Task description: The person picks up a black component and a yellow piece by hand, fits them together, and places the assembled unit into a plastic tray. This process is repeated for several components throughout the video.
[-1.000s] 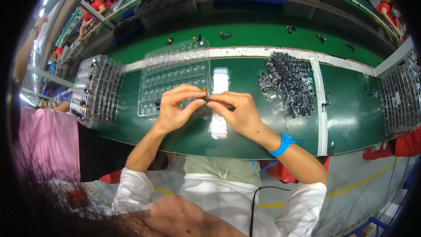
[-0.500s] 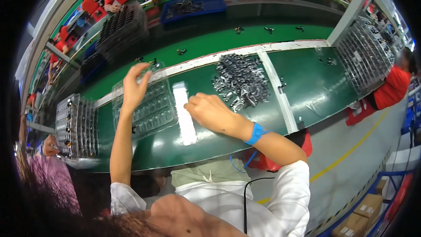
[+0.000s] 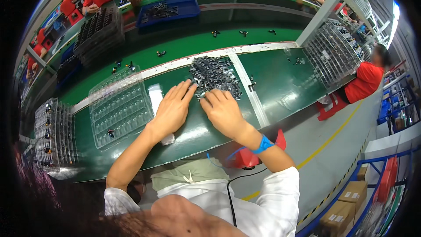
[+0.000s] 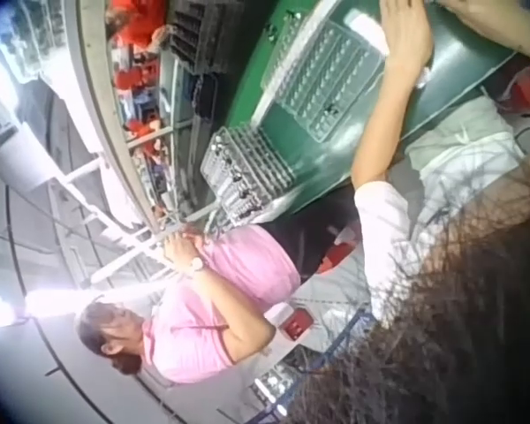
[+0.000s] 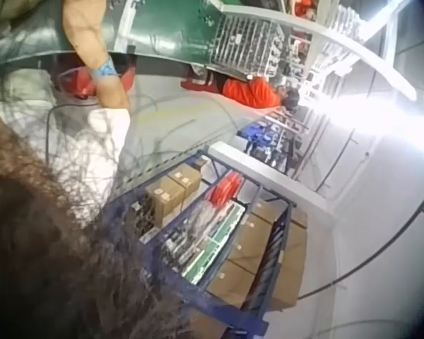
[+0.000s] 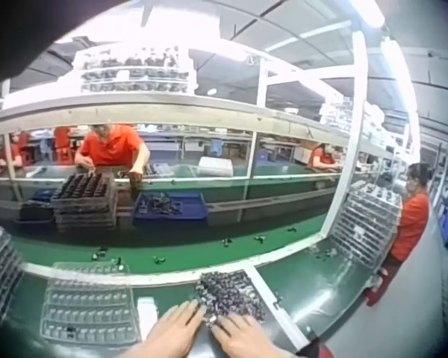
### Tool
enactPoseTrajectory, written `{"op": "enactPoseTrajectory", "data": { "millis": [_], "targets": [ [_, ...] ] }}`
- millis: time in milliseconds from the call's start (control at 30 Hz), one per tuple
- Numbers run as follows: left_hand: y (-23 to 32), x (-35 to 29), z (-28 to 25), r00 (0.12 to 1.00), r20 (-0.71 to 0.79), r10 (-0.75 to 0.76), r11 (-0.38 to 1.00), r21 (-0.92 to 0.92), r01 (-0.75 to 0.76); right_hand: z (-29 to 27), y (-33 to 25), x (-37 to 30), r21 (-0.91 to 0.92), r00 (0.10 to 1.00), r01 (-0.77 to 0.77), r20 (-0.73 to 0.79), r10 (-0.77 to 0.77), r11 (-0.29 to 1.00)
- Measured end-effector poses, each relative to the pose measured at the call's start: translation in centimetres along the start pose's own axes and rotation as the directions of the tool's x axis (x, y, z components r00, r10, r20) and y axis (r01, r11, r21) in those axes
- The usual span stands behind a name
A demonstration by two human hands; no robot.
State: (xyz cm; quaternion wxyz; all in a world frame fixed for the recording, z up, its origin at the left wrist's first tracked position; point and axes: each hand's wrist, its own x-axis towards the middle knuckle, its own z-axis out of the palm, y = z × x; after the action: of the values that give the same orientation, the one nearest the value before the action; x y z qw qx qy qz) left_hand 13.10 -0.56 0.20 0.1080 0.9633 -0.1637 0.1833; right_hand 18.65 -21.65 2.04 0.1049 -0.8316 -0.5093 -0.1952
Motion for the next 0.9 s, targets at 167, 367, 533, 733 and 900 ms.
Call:
{"op": "enactPoseTrajectory", "data": {
  "millis": [167,367,533,733,900],
  "targets": [
    [-1.2,3.2,2.3,0.993,-0.091,-0.081,0.996,0.025,0.083,-1.2,1.8,-0.5,-0.033,0.983,-0.096,-0.161,0.09,0.995],
    [-2.8,5.3,2.6,0.982,0.012,-0.188,0.982,0.01,0.188,1.8,4.0,-2.0,0.036,0.99,-0.109,-0.082,0.112,0.993],
    [-3.6,5.6,2.0,0.932,0.027,-0.361,0.776,-0.546,0.316,1.5,4.7,-2.0,0.021,0.987,-0.129,-0.094,0.13,0.991],
    [-4.8,4.8,-0.3,0.908,0.111,-0.404,0.567,-0.749,0.344,1.7,5.5,-1.9,0.038,0.98,-0.19,-0.06,0.192,0.981],
    [-3.8,4.8,0.9,0.955,-0.014,-0.297,0.879,-0.395,0.268,1.7,5.4,-1.6,0.045,0.982,-0.171,-0.071,0.174,0.984]
  ]
}}
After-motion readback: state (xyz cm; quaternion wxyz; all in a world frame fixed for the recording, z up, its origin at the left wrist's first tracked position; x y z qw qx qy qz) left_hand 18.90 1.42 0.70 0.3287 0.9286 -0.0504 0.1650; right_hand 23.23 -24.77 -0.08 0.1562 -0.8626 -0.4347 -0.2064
